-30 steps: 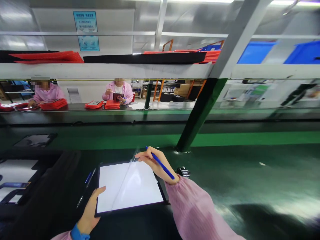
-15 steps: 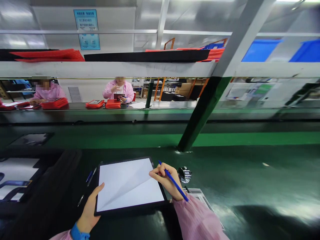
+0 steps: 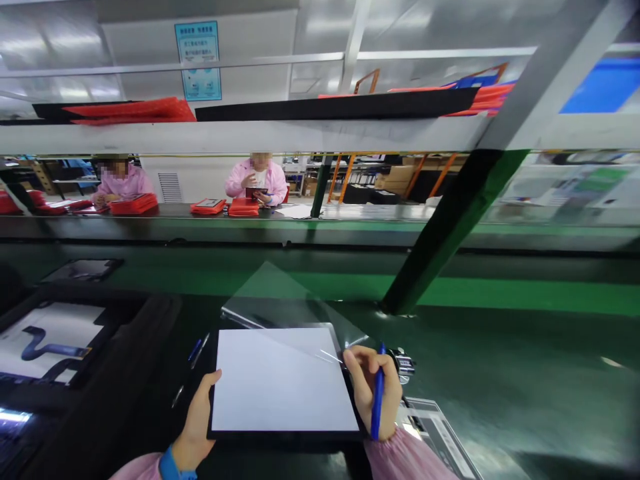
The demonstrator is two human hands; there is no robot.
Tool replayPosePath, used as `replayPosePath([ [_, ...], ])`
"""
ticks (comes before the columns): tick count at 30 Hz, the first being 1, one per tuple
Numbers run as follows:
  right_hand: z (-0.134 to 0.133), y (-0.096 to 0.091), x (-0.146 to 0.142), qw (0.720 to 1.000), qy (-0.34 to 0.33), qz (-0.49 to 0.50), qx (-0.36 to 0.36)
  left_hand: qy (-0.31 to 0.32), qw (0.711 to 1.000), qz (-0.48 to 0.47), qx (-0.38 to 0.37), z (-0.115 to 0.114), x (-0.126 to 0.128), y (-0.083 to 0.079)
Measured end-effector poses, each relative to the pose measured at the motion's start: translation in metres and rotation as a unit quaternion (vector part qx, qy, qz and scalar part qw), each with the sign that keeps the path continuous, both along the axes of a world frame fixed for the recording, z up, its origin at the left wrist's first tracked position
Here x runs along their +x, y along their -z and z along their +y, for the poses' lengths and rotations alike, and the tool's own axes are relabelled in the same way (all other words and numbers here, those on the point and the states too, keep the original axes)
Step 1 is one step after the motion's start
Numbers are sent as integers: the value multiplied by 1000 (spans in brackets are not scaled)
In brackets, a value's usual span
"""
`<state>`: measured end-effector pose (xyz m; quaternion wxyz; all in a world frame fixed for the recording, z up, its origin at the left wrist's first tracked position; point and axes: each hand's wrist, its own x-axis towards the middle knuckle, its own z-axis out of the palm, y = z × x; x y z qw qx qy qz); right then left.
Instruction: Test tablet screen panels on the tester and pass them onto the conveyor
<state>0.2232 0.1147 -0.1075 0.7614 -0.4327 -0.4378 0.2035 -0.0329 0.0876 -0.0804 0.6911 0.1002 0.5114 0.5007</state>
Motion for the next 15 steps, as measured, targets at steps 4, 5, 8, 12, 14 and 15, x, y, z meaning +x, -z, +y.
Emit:
replayPosePath([
  [4, -6, -2, 0, 998, 31, -14, 44, 4, 999, 12, 48, -4, -5, 5],
  [5, -8, -3, 0, 998, 38, -16, 53, 10, 998, 7, 66, -4, -6, 7],
  [8, -11, -5, -1, 996, 53, -15, 70, 22, 995, -3, 94, -5, -10, 12],
  [12, -13, -3, -1, 996, 50, 4, 75, 38, 994, -20, 97, -5, -11, 15],
  [14, -12, 0, 0, 995, 52, 13, 79, 44, 994, -28, 91, -5, -11, 15],
  [15, -12, 1, 0, 995, 54, 16, 81, 41, 995, -26, 86, -6, -10, 14],
])
